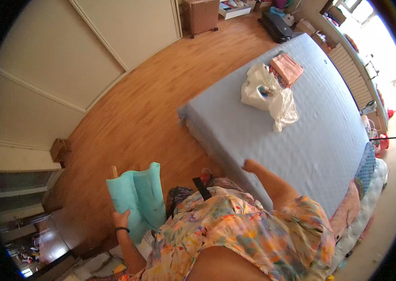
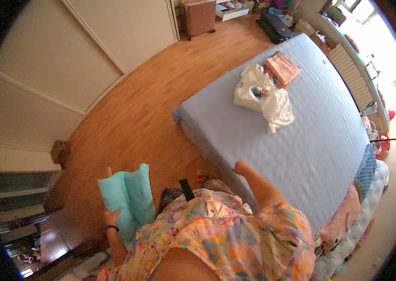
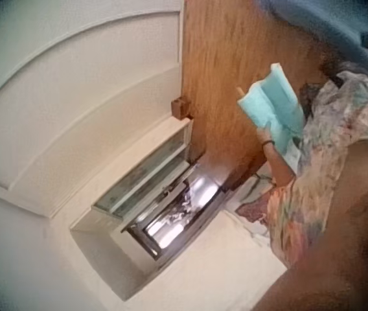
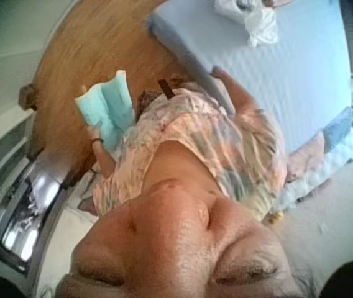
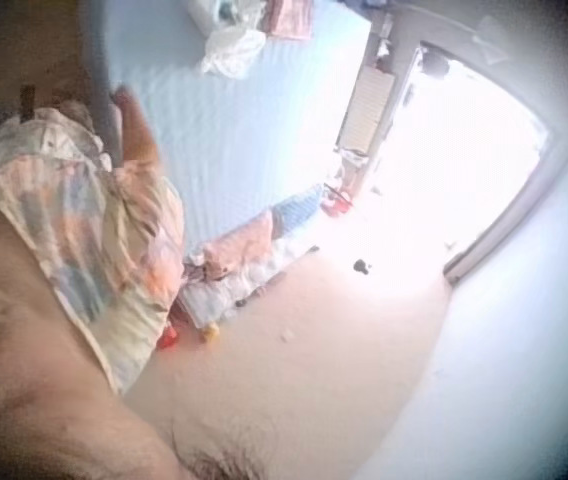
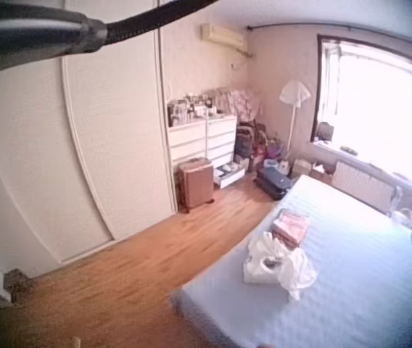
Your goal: The person sits on the floor and organizes items in a white drawer, moving stuffed toys and cables. They then handle a black suitcase and a pink suitcase, opening the pink suitcase to reveal its contents.
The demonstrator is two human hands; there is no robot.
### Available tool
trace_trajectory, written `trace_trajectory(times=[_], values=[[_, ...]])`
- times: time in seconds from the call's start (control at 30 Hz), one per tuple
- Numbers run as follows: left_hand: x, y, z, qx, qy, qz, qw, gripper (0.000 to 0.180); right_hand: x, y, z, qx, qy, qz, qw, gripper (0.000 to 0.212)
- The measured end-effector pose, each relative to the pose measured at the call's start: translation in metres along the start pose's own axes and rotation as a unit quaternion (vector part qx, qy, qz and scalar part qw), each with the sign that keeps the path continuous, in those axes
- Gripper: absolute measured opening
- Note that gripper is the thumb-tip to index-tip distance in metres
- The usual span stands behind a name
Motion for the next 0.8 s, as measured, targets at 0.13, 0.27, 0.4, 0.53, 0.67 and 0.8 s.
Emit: trace_trajectory(times=[0.13,0.27,0.4,0.53,0.67,0.8], values=[[-0.021,-0.067,-0.105,0.040,0.010,-0.002,0.999,0.038,-0.129,-0.134,0.077,-0.001,-0.085,-0.081,0.993,0.030],[-0.032,-0.154,-0.196,0.073,0.034,0.045,0.996,0.037,-0.207,-0.238,0.134,-0.062,-0.139,-0.204,0.967,0.026],[-0.023,-0.232,-0.327,0.121,-0.065,0.073,0.988,0.041,-0.218,-0.302,0.135,-0.032,-0.119,-0.154,0.980,0.026],[-0.024,-0.306,-0.418,0.231,-0.096,0.035,0.968,0.041,-0.183,-0.285,0.139,0.031,-0.153,-0.070,0.985,0.029],[-0.006,-0.335,-0.566,0.246,-0.131,0.067,0.958,0.041,-0.187,-0.285,0.138,0.126,-0.248,-0.075,0.958,0.028],[0.043,-0.366,-0.699,0.305,-0.131,0.102,0.938,0.045,-0.245,-0.341,0.138,0.130,-0.339,-0.149,0.920,0.032]])
Point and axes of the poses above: each hand's wrist, its own y-axis away from the middle knuckle, its own x-axis out of the palm, z = x × y, the point moved 4 cm from there along -y, towards the middle knuckle, and after that the axes turned 9 degrees about -x, right-handed, at the moved point
